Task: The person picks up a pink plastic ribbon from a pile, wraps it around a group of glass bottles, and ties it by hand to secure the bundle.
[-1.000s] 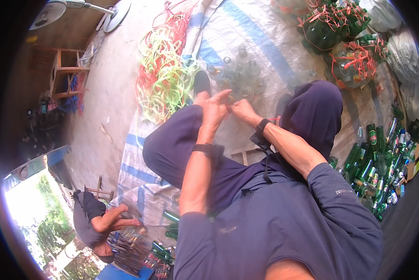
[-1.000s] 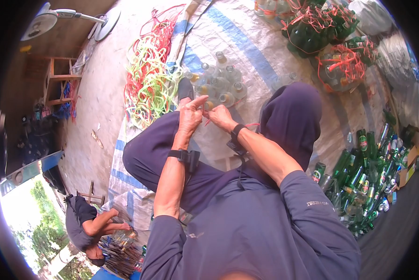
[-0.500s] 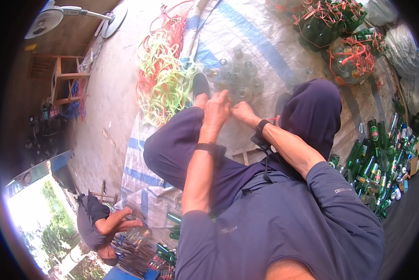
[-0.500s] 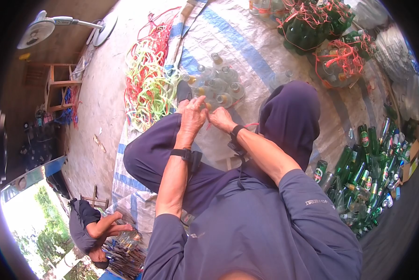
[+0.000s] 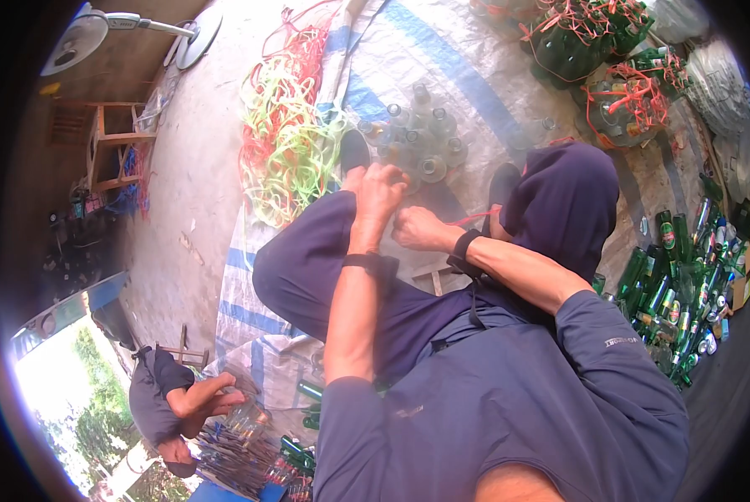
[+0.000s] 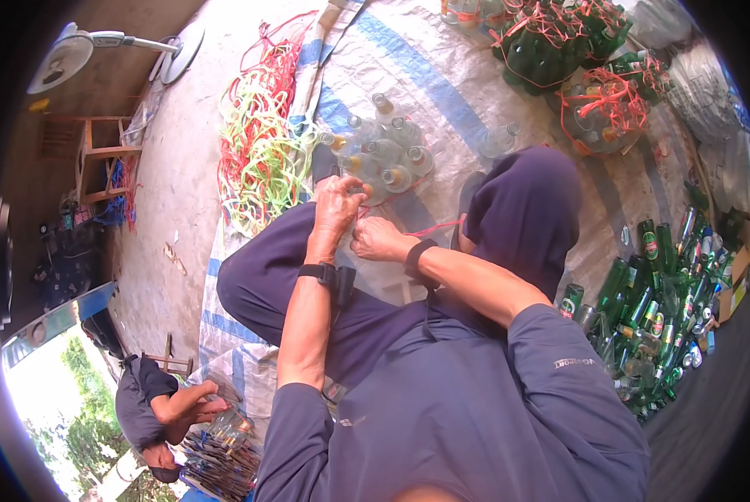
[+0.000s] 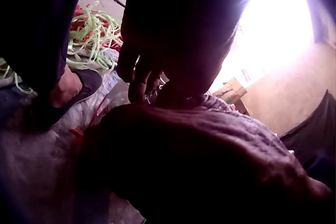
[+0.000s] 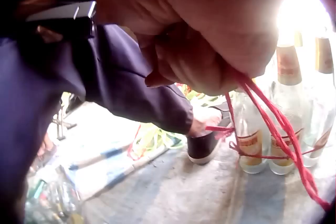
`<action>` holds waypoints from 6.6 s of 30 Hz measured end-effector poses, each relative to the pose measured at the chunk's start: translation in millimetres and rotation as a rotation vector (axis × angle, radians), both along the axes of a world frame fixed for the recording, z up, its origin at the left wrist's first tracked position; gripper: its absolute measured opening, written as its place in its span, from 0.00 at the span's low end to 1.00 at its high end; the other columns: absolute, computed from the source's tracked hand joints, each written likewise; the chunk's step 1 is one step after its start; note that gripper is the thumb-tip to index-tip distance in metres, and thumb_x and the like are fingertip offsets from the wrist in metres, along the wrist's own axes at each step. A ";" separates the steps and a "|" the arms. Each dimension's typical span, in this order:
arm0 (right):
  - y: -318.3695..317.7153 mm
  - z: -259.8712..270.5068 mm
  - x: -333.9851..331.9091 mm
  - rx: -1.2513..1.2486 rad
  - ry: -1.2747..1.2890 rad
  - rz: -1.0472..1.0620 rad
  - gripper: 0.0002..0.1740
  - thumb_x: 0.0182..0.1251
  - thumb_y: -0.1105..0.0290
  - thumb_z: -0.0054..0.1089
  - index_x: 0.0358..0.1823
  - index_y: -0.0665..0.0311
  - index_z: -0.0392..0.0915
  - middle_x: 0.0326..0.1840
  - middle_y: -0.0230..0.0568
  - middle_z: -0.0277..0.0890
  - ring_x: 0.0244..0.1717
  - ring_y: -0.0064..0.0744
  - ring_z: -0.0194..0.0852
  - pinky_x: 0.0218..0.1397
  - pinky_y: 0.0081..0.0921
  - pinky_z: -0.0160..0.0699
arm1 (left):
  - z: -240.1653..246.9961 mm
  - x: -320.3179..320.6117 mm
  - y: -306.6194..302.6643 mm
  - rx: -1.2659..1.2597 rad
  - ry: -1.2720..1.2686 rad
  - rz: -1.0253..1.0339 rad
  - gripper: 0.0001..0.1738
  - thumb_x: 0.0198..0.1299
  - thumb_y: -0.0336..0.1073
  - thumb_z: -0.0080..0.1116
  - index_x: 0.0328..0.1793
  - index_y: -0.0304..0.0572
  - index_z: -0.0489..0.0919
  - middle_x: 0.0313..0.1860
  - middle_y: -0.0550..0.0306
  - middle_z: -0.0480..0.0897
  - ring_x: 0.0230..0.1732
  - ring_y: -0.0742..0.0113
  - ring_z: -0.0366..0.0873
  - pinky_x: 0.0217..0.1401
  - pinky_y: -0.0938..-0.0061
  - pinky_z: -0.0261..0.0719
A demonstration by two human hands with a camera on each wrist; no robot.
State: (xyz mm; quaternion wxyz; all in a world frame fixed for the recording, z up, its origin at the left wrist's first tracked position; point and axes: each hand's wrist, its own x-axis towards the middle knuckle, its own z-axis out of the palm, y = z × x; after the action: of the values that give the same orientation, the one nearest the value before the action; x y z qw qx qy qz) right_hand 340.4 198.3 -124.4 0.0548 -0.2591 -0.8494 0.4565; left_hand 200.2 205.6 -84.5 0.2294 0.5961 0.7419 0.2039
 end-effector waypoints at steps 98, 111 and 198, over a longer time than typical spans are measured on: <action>47.1 -18.4 2.2 -1.634 0.180 -0.825 0.05 0.68 0.70 0.50 0.35 0.57 0.75 0.25 0.25 0.73 0.24 0.20 0.68 0.30 0.24 0.71 | 33.0 -25.0 -31.9 -0.026 -0.566 0.309 0.25 0.51 0.28 0.56 0.58 0.30 0.77 0.27 0.54 0.82 0.23 0.73 0.78 0.27 0.77 0.76; 42.6 -13.9 -5.4 -1.643 0.225 -0.868 0.05 0.68 0.70 0.51 0.38 0.59 0.76 0.29 0.28 0.75 0.22 0.17 0.67 0.31 0.21 0.71 | 197.2 -64.2 -56.7 0.076 -1.098 0.260 0.18 0.55 0.29 0.59 0.53 0.31 0.79 0.23 0.66 0.75 0.20 0.80 0.69 0.23 0.85 0.65; 82.5 -7.5 39.5 -1.199 0.441 -1.492 0.14 0.70 0.60 0.53 0.33 0.64 0.77 0.21 0.28 0.69 0.16 0.17 0.64 0.17 0.18 0.61 | -35.9 -104.3 184.6 -0.430 -0.369 0.182 0.14 0.54 0.42 0.70 0.38 0.38 0.87 0.17 0.66 0.73 0.18 0.76 0.67 0.20 0.75 0.62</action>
State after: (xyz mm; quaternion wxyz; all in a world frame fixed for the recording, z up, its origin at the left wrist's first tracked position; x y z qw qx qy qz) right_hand 379.8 280.8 -131.9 0.3460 -0.6229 -0.0661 0.6985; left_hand 95.9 390.2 -120.4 0.4623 0.4177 0.7642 0.1668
